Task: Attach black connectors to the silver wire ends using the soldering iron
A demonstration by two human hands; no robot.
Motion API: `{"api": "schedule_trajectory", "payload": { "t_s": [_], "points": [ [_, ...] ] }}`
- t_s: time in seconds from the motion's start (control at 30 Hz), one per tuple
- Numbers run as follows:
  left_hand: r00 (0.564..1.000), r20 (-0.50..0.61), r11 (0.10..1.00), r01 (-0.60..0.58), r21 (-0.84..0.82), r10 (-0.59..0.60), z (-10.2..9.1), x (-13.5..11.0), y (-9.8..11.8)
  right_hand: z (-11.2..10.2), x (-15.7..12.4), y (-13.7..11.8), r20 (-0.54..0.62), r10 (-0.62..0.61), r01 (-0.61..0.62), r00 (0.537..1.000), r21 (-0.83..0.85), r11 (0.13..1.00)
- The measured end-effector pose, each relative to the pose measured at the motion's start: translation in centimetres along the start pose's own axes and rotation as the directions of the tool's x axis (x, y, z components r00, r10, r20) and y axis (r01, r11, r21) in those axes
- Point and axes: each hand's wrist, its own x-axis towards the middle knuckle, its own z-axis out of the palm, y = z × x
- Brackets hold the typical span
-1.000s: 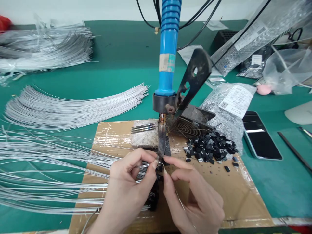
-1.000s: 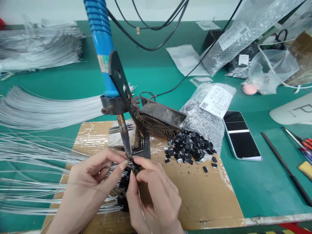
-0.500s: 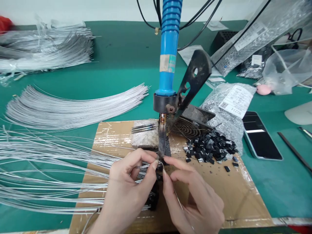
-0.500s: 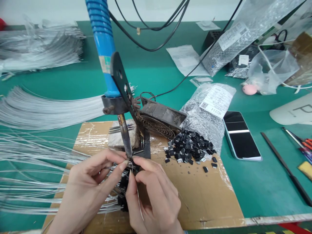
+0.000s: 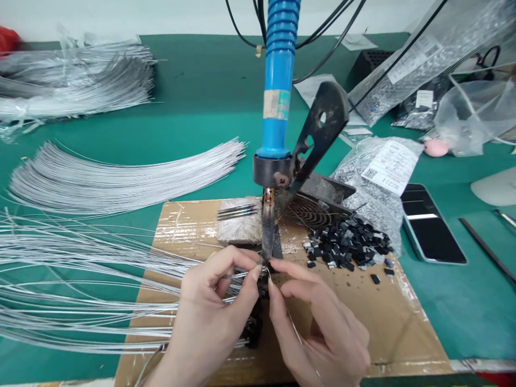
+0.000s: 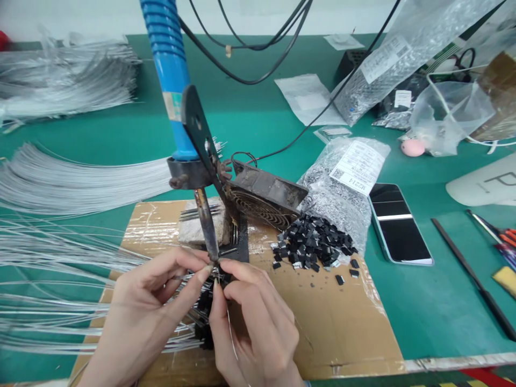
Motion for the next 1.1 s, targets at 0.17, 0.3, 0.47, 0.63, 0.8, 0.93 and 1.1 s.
{"api": "schedule_trajectory", "payload": {
  "t_s": [0.17, 0.3, 0.47, 0.63, 0.8, 0.93, 1.1],
  "points": [
    [1.0, -0.008, 1.0, -0.009, 0.026, 0.009, -0.1, 0.1, 0.2, -0.2, 0.2, -0.1, 0.048, 0.013, -0.013, 0.999, 0.0, 1.0],
    [1.0, -0.005, 1.0, -0.003, 0.005, 0.003, 0.0, 0.3, 0.4, -0.4, 0.3, 0.0, 0.077, 0.017, -0.017, 0.997, -0.006, 1.0],
    [1.0, 0.003, 1.0, 0.0, 0.027, -0.001, 0.0, 0.2, 0.2, -0.5, 0.1, 0.0, 0.082, 0.026, -0.025, 0.996, -0.02, 0.999],
    [1.0, 0.006, 0.999, 0.006, 0.046, -0.006, -0.2, 0.0, -0.1, -0.5, 0.1, -0.1, 0.077, 0.023, -0.023, 0.997, -0.007, 1.0],
    [1.0, 0.0, 0.999, -0.009, 0.049, 0.009, -0.1, 0.0, -0.2, -0.5, 0.3, 0.0, 0.067, 0.01, -0.011, 0.998, 0.012, 1.0],
    [1.0, 0.0, 1.0, -0.011, 0.015, 0.011, 0.0, 0.1, 0.1, -0.7, -0.1, 0.1, 0.106, 0.038, -0.04, 0.994, 0.014, 0.999],
    [1.0, 0.016, 1.0, 0.011, -0.026, -0.01, -0.1, 0.2, 0.0, -1.3, -0.5, 0.5, 0.139, 0.13, -0.141, 0.982, 0.068, 0.988]
  ]
}}
